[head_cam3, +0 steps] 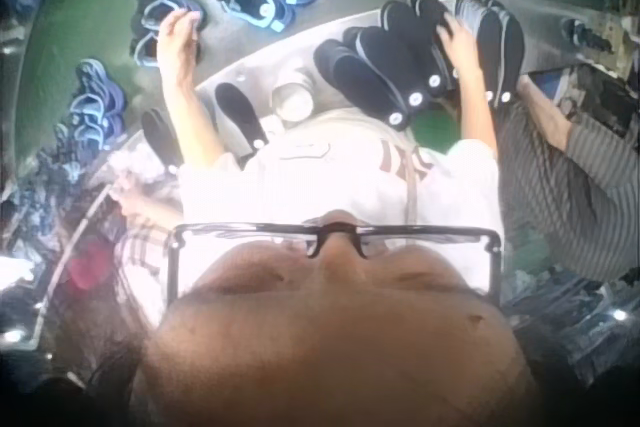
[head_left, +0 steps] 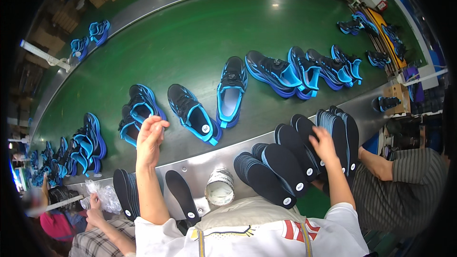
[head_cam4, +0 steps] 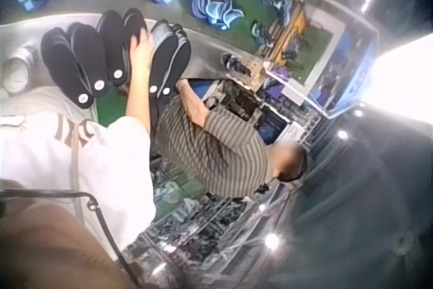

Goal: The person places blue insoles into black and blue sneakers on a production line, then retrieves more insoles from a storage rack and continues the task.

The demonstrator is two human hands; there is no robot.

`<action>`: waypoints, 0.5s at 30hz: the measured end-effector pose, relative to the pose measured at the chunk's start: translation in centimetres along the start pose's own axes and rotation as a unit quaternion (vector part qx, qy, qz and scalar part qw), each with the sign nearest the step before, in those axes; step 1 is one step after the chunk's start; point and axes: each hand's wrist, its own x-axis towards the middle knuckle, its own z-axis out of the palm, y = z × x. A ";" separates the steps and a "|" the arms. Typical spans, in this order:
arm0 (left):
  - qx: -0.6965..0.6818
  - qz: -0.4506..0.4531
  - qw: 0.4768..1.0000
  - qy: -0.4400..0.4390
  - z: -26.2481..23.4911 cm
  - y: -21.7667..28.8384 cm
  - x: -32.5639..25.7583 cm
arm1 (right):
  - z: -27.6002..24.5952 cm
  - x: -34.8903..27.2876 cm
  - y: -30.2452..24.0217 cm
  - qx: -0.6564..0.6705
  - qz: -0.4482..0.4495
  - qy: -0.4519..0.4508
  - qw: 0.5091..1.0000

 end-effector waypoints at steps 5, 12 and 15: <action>0.284 0.036 0.956 -0.063 3.6 0.3 4.5 | 0.4 -5.7 1.7 -0.071 0.257 -0.092 0.959; 0.639 0.362 0.666 -0.128 11.0 -4.3 10.1 | 1.0 -8.4 3.0 0.035 0.183 0.043 0.982; 0.626 0.346 0.671 -0.196 11.5 -5.8 12.7 | -1.8 -7.9 0.6 0.119 0.207 0.067 0.969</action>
